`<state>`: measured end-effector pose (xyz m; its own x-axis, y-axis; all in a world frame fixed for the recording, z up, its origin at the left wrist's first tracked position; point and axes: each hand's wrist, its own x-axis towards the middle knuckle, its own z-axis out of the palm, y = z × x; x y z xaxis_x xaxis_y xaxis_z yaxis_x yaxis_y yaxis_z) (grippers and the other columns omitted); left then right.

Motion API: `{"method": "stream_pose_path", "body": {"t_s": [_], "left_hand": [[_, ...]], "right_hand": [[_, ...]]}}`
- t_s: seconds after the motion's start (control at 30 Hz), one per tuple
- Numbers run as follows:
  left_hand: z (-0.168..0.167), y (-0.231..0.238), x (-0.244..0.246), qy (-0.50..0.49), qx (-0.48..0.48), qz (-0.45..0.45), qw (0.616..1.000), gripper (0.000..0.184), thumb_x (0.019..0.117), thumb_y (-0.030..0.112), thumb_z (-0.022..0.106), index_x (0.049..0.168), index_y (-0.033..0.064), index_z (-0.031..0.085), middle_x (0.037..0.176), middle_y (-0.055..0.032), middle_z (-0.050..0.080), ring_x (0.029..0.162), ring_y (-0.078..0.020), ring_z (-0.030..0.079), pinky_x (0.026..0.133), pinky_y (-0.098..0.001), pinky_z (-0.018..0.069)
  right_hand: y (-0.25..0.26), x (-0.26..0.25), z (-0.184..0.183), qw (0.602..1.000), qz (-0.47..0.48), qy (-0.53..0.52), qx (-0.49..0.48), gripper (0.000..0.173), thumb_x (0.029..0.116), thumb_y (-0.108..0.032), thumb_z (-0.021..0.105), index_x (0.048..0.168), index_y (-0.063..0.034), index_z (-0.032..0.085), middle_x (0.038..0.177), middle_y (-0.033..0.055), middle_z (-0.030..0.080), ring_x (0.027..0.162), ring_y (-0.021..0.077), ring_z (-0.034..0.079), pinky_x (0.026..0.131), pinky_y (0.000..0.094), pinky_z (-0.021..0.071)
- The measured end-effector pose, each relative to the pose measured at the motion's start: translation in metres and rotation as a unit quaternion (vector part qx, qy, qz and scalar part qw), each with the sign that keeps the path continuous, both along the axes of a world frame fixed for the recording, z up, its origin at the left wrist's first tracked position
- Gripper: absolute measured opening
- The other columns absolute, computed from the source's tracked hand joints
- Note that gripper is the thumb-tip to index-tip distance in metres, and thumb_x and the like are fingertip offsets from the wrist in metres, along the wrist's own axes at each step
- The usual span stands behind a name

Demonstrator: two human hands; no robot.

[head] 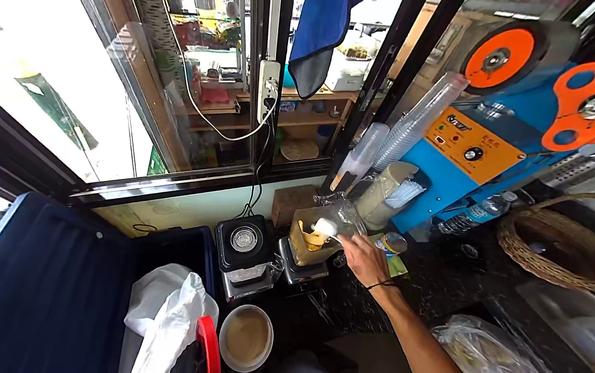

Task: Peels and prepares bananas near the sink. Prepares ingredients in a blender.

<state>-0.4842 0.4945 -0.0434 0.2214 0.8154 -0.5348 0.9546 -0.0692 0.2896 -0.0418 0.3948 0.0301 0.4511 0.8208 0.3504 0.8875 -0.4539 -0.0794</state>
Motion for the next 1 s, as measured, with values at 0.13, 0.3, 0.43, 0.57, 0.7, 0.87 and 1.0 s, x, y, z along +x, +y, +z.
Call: {"method": "stream_pose_path", "body": {"t_s": [0.13,0.3,0.43,0.57,0.7,0.87,1.0], "left_hand": [[-0.034,0.015,-0.007,-0.01,-0.022,-0.012,1.0,0.038,0.1027,0.027,0.049,0.122,-0.0007,0.066,0.122,-0.0251,0.067,0.119,-0.0409,0.063,0.098,-0.0609,0.0469],[-0.019,0.017,-0.003,0.01,-0.035,-0.019,0.999,0.037,0.1048,0.025,0.045,0.12,-0.0014,0.066,0.119,-0.0258,0.068,0.115,-0.0418,0.064,0.095,-0.0606,0.0484],[-0.024,-0.005,-0.012,-0.084,0.049,0.042,0.994,0.032,0.1012,0.017,0.052,0.117,-0.0058,0.068,0.113,-0.0285,0.069,0.11,-0.0441,0.065,0.093,-0.0611,0.049],[0.015,-0.026,-0.019,-0.147,-0.005,0.178,0.973,0.038,0.1046,0.015,0.051,0.131,-0.0106,0.06,0.131,-0.0304,0.061,0.125,-0.0381,0.057,0.111,-0.047,0.0406],[-0.044,0.013,-0.015,-0.037,0.02,0.058,0.997,0.035,0.1058,0.026,0.049,0.128,0.0045,0.066,0.122,-0.0202,0.069,0.116,-0.0364,0.065,0.099,-0.0566,0.0496],[-0.042,0.022,-0.009,0.011,-0.026,0.049,0.998,0.038,0.1065,0.028,0.045,0.132,0.0067,0.063,0.128,-0.0175,0.067,0.122,-0.0329,0.063,0.103,-0.0535,0.0472],[-0.041,0.005,-0.024,-0.032,0.014,-0.006,0.999,0.038,0.1073,0.024,0.044,0.135,0.0035,0.061,0.135,-0.019,0.063,0.128,-0.0313,0.059,0.109,-0.0415,0.0444]], "right_hand": [[0.005,0.003,-0.007,1.0,0.001,-0.028,-0.008,0.032,0.1019,-0.015,0.054,0.127,-0.0207,0.074,0.092,0.0144,0.069,0.085,0.0338,0.07,0.062,0.0461,0.0561],[0.004,0.001,-0.007,0.971,-0.02,0.205,0.125,0.035,0.1068,-0.024,0.049,0.129,-0.0058,0.071,0.113,0.0134,0.075,0.104,0.0236,0.072,0.093,0.044,0.0572],[-0.011,-0.037,0.03,0.783,-0.011,0.553,0.286,0.027,0.1037,-0.015,0.047,0.118,-0.0022,0.066,0.063,-0.0086,0.046,0.05,0.0005,0.039,0.047,0.0182,0.0344],[-0.027,-0.11,0.03,0.686,-0.008,0.717,0.127,0.027,0.1046,-0.015,0.045,0.114,-0.0052,0.069,0.058,-0.0119,0.044,0.044,-0.0023,0.035,0.042,0.0145,0.0308],[0.009,-0.19,-0.068,0.79,0.084,0.579,-0.184,0.028,0.102,-0.02,0.054,0.114,-0.0034,0.073,0.081,0.006,0.067,0.069,0.0151,0.063,0.067,0.0345,0.0546],[0.07,-0.277,-0.163,0.799,0.169,0.237,-0.527,0.028,0.1007,0.001,0.046,0.118,0.0068,0.066,0.124,0.0277,0.066,0.117,0.0463,0.063,0.093,0.0611,0.0515],[0.083,-0.292,-0.201,0.768,0.19,0.264,-0.551,0.027,0.0963,0.0,0.055,0.119,0.009,0.066,0.131,0.0293,0.061,0.124,0.047,0.059,0.097,0.0628,0.0499]]}}
